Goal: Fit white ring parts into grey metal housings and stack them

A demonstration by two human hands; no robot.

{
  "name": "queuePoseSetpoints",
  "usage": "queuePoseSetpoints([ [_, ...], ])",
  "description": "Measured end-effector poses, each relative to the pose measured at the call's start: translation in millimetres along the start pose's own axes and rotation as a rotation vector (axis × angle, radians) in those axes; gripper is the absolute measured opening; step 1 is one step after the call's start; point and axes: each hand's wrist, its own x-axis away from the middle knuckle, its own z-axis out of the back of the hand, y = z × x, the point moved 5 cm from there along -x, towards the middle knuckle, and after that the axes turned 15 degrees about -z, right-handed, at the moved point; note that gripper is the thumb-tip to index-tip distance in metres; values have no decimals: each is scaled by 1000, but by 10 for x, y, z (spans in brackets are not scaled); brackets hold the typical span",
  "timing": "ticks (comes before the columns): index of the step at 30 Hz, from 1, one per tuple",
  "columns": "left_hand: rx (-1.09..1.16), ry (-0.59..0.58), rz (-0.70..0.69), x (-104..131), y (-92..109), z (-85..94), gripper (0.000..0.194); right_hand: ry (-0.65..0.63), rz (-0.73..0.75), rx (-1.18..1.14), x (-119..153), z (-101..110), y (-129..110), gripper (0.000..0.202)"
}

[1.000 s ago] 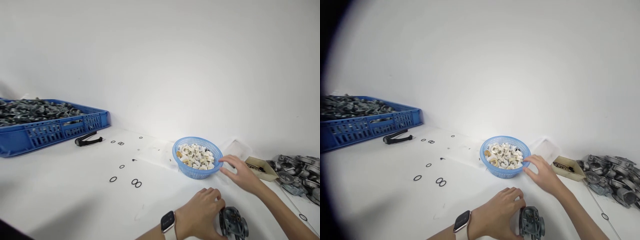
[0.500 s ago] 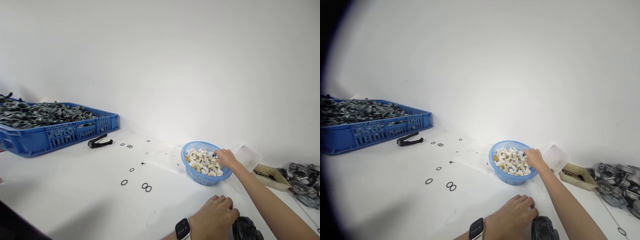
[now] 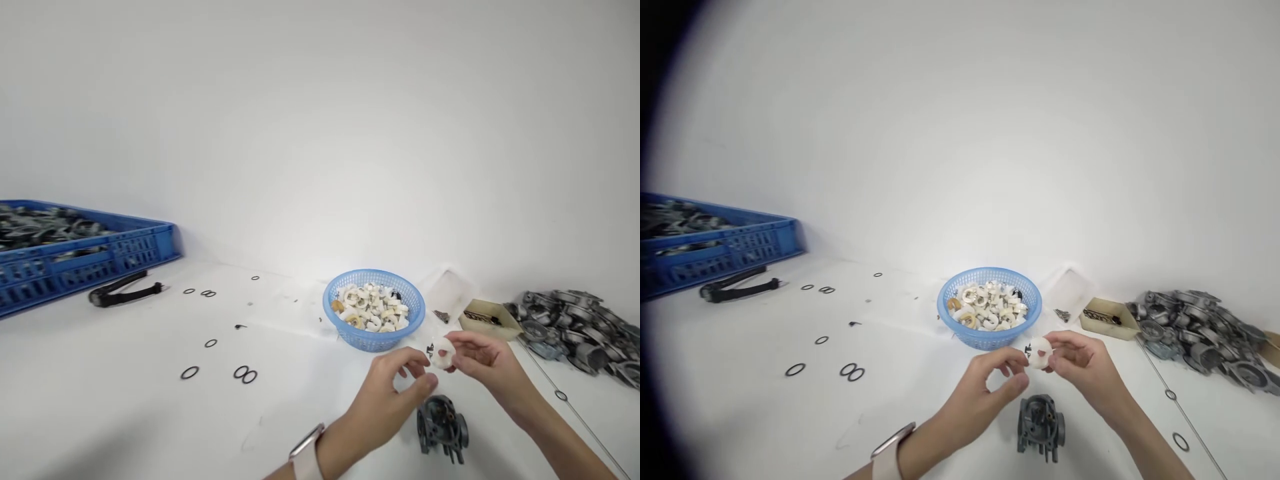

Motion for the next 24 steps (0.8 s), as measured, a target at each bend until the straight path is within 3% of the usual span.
queuePoseSetpoints([
  [5,-29,6,-71,37,-8,-61,18,-164,-82,-166,158,-107,228,27],
  [9,-123,40,-265,100,35,-82,35,-284,-215,-346,203,-212,354,27],
  [16,-110,-14,-323,152,130,-127,38,-368,-214,-288,332,-309,254,27],
  [20,-166,25,-235,176,74,-86,39,-217,-136,-161,266,-138,232,32],
  [24,-234,-115,-141,141,-36,-129,33,31,-71,-93,138,147,286,24],
])
